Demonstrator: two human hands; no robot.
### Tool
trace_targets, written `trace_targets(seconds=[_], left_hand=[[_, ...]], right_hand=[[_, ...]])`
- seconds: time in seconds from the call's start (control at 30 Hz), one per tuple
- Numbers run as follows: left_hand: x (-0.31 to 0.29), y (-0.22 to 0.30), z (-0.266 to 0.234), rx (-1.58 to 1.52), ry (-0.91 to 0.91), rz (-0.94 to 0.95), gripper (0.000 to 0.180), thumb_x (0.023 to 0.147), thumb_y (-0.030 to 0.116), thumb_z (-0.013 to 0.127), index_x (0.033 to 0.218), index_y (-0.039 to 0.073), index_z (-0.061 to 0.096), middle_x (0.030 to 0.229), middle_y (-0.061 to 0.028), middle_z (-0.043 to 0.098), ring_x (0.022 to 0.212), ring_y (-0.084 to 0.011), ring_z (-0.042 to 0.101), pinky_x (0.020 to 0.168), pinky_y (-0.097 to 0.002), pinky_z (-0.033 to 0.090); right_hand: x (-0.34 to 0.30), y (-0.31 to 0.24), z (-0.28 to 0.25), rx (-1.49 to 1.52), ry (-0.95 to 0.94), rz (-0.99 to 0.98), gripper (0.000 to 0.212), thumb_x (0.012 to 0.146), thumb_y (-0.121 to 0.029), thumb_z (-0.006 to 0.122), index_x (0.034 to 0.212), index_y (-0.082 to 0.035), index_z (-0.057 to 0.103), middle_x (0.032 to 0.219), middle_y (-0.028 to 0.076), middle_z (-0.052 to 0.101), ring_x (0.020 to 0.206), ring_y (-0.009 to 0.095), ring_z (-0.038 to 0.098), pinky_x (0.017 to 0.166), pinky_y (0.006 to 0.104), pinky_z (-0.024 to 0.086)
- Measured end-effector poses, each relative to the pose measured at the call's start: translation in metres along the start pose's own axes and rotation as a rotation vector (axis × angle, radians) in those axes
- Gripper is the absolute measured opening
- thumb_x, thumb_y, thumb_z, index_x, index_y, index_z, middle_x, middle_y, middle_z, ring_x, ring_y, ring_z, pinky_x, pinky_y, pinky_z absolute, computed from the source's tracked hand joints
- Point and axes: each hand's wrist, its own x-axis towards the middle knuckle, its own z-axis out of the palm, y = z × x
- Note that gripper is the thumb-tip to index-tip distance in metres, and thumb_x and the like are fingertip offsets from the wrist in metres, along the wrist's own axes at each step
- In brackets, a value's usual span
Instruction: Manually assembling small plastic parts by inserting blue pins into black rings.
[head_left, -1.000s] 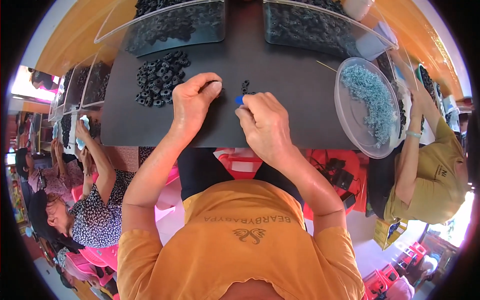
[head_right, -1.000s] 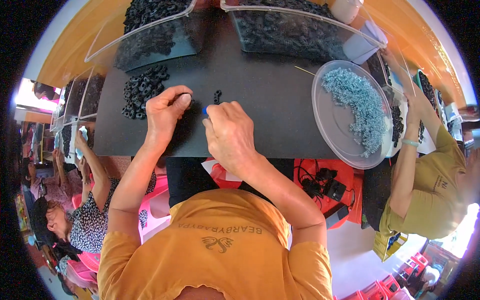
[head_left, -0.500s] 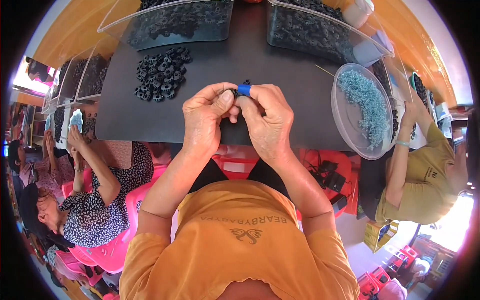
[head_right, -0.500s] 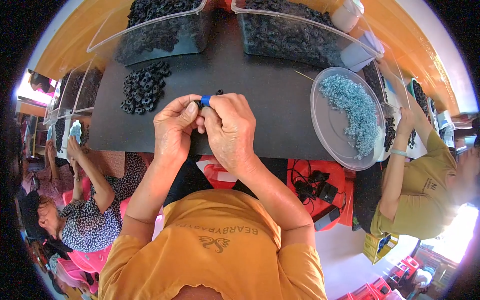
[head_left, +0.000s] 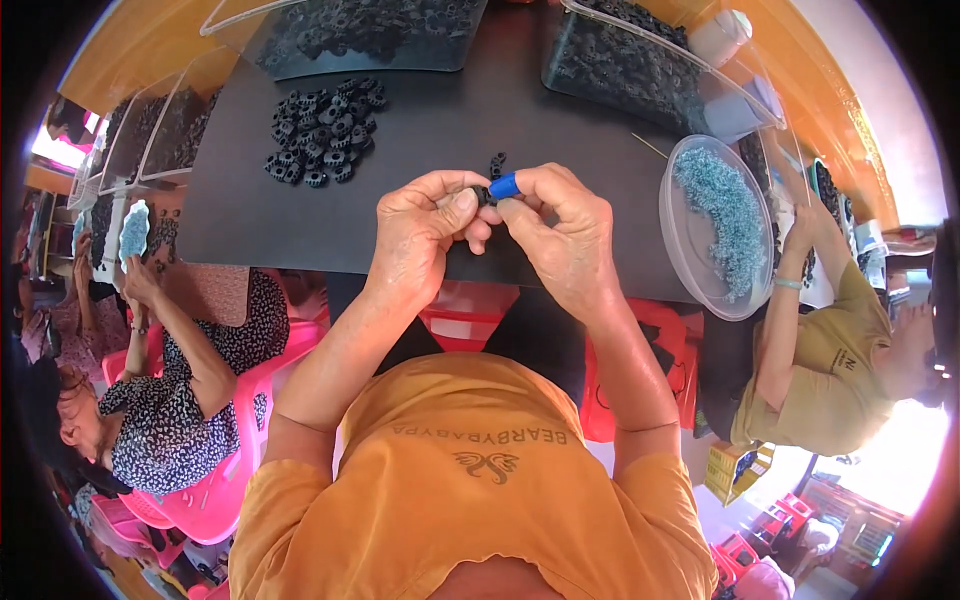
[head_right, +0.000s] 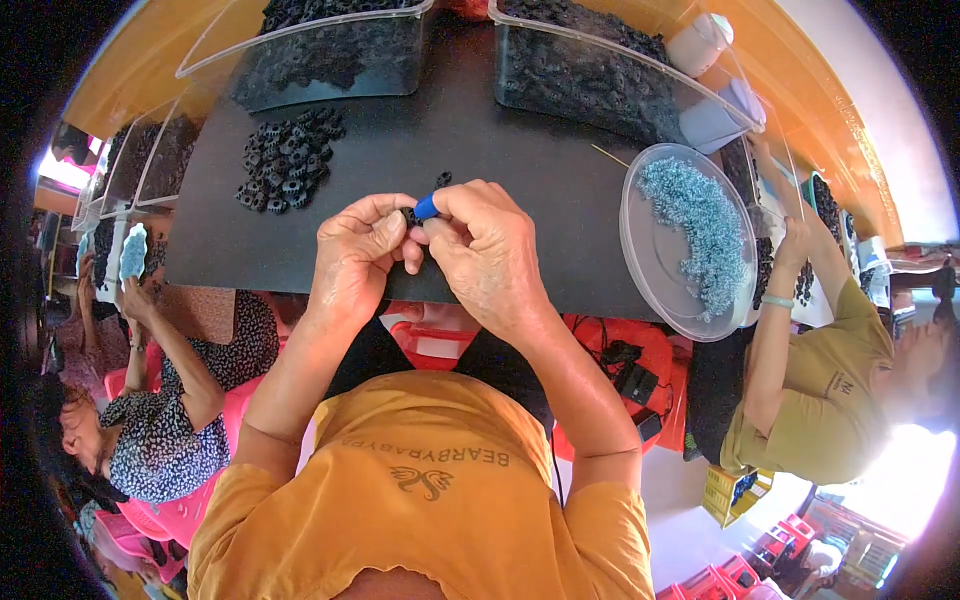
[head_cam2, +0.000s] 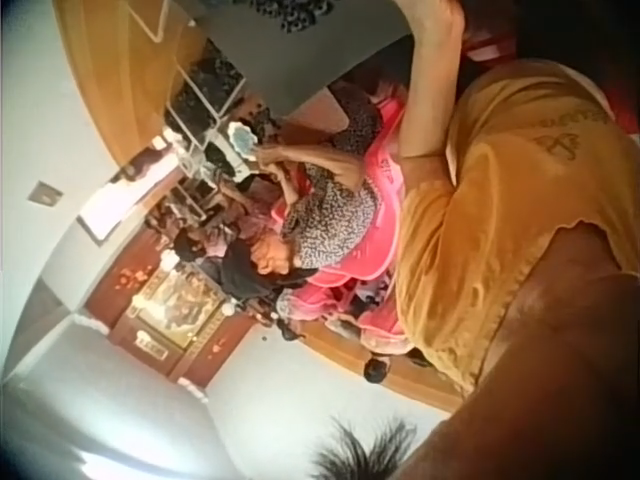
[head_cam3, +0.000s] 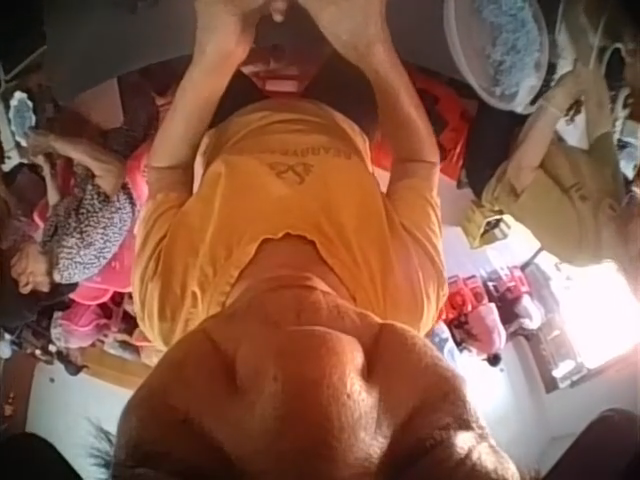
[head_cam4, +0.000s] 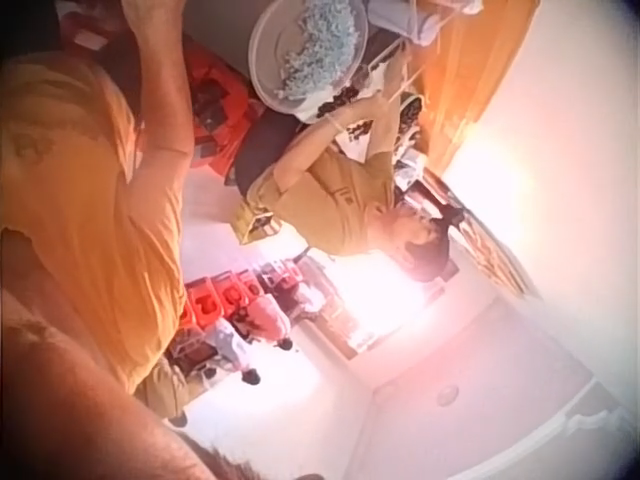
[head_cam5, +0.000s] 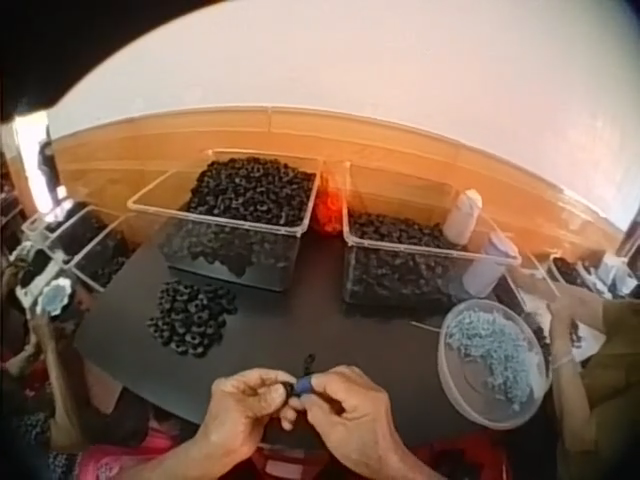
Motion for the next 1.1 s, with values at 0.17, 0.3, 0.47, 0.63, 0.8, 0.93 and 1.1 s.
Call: trace_targets(seconds=[0.17,0.3,0.47,0.63,0.8,0.93,1.1], left_hand=[[-0.002,0.003,-0.001,0.139,0.026,0.02,0.015,0.09,0.004,0.057,0.101,-0.005,0.063,0.078,-0.0093,0.065,0.062,-0.01,0.057,0.056,-0.0215,0.048],[-0.003,0.006,-0.004,0.167,0.015,0.009,0.014,0.089,0.002,0.056,0.099,-0.005,0.064,0.076,-0.0078,0.065,0.06,-0.0088,0.055,0.055,-0.0202,0.046],[-0.003,0.003,-0.006,0.204,0.021,0.032,0.013,0.088,0.001,0.057,0.098,-0.004,0.065,0.075,-0.0068,0.064,0.059,-0.0083,0.053,0.055,-0.0199,0.045],[-0.004,0.002,-0.005,0.209,0.031,0.03,0.014,0.088,0.0,0.056,0.098,-0.004,0.065,0.074,-0.0062,0.064,0.059,-0.0079,0.053,0.055,-0.0198,0.045],[-0.006,-0.002,-0.005,0.272,0.064,0.054,0.014,0.088,0.0,0.056,0.098,-0.004,0.065,0.074,-0.0052,0.064,0.059,-0.007,0.052,0.054,-0.0192,0.044],[-0.01,-0.005,-0.003,0.3,0.094,0.085,0.013,0.088,0.001,0.058,0.098,-0.004,0.066,0.073,-0.0034,0.063,0.059,-0.0054,0.051,0.053,-0.0177,0.043],[-0.014,-0.006,0.002,0.422,0.111,0.134,0.013,0.088,0.0,0.059,0.097,-0.001,0.067,0.072,-0.0009,0.061,0.059,-0.0038,0.049,0.052,-0.017,0.041]], right_hand=[[0.003,-0.016,-0.002,0.203,-0.098,0.248,0.007,0.08,0.005,0.061,0.086,0.003,0.059,0.076,0.006,0.064,0.067,0.008,0.06,0.061,0.0238,0.047],[0.004,-0.018,-0.005,0.185,-0.143,0.256,0.008,0.083,0.006,0.058,0.09,0.004,0.059,0.078,0.005,0.065,0.071,0.006,0.06,0.063,0.02,0.047],[0.005,-0.011,-0.002,0.276,-0.157,0.251,0.005,0.082,0.005,0.058,0.087,0.003,0.058,0.075,0.005,0.066,0.069,0.005,0.06,0.062,0.0216,0.048],[0.005,-0.005,0.0,0.265,-0.149,0.253,0.006,0.082,0.007,0.058,0.086,0.003,0.058,0.074,0.005,0.065,0.069,0.006,0.06,0.062,0.022,0.048],[0.0,-0.006,0.006,0.166,-0.115,0.243,0.007,0.082,0.007,0.057,0.085,0.001,0.057,0.074,0.003,0.062,0.068,0.005,0.057,0.06,0.0204,0.045],[-0.001,-0.009,0.009,0.126,-0.085,0.231,0.012,0.078,0.009,0.06,0.079,0.0,0.052,0.074,0.006,0.054,0.068,0.011,0.06,0.058,0.0255,0.047],[-0.002,0.008,0.009,-0.127,-0.056,-0.048,0.015,0.071,0.008,0.062,0.077,0.0,0.051,0.07,0.01,0.051,0.062,0.021,0.052,0.055,0.033,0.043]])
